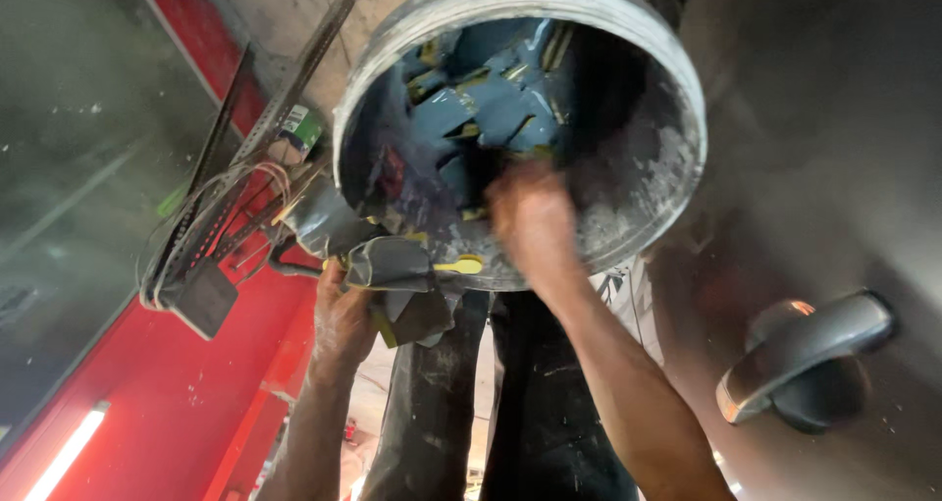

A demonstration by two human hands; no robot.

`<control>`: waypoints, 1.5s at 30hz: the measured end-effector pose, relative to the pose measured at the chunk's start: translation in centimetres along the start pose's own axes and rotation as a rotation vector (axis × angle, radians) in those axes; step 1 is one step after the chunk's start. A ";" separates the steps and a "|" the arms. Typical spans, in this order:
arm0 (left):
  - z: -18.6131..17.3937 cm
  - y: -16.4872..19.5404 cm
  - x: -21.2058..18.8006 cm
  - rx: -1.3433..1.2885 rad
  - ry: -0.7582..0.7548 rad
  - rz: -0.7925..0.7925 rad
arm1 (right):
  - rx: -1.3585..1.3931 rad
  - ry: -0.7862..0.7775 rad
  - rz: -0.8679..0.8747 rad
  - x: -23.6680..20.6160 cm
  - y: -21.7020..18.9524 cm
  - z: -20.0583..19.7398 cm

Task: The person soaks sanding blocks in a bucket of water, then uses a sanding block to sand the surface of a car hood. The person moves the sanding block across the hood in long strokes, covering different areas of the hood surface.

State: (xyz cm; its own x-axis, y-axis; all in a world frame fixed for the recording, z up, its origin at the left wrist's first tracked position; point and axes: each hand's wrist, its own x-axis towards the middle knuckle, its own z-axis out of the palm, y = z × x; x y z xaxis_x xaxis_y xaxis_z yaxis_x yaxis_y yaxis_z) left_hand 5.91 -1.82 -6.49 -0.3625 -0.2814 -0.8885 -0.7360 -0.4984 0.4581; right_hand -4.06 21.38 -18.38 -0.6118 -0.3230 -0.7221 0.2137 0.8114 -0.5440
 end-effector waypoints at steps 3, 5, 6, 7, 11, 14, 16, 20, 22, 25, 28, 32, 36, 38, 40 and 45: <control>-0.2 0.0 0.0 1.317 -0.146 0.835 | -0.344 0.460 -0.168 4.4 2.2 -1.0; -0.3 -0.3 0.1 0.422 -0.065 0.291 | 0.013 0.462 -0.122 8.5 4.0 -1.2; -0.4 -0.5 0.2 -0.025 -0.020 0.012 | 0.145 0.431 -0.142 10.6 4.9 -1.2; -0.5 -0.7 0.2 -0.031 -0.020 0.005 | 0.137 0.452 -0.207 13.5 5.6 -0.9; -0.9 -1.0 0.2 -0.109 -0.023 -0.025 | -0.095 0.123 0.050 17.0 7.4 0.3; -1.1 -0.4 -0.2 0.846 -0.070 0.478 | -0.486 0.473 -0.236 13.1 6.8 3.0; -1.1 0.2 -0.4 1.327 -0.102 0.753 | -0.179 0.242 -0.041 8.4 3.9 4.9; -1.0 0.9 -0.9 1.269 -0.130 0.779 | 0.174 0.036 -0.103 1.5 -2.7 7.6; -1.0 1.0 -1.1 1.176 -0.153 0.736 | 0.154 0.054 -0.234 0.4 -3.9 7.2; -1.1 0.8 -1.2 0.640 -0.143 0.413 | 0.183 -0.067 -0.305 0.0 -3.8 5.4; -1.4 0.4 -1.1 -0.111 -0.052 -0.005 | 0.181 -0.165 -0.350 -1.5 -3.5 3.5; -1.5 0.1 -0.9 -0.105 -0.016 -0.019 | 0.278 -0.235 -0.270 -3.9 -3.3 1.6; -1.4 0.1 -0.7 -0.158 -0.049 -0.025 | 0.221 0.017 0.075 1.3 -0.5 -0.3; -1.4 0.1 -0.6 -0.115 -0.060 -0.023 | 0.128 0.535 -0.196 6.3 1.7 -0.9; -1.7 0.2 -0.5 0.399 -0.109 0.260 | -0.023 0.544 -0.071 13.2 3.5 -0.8; -3.2 0.2 -0.5 -0.170 0.006 -0.093 | -0.201 0.210 -0.036 21.7 6.0 1.1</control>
State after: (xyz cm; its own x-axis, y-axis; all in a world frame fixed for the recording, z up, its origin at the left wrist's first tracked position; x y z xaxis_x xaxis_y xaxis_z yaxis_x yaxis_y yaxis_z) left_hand 7.80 -4.42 -5.92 -0.2931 -0.2322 -0.9275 -0.6586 -0.6541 0.3719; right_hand -15.24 18.69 -37.81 -0.7651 -0.2623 -0.5880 0.0466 0.8883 -0.4569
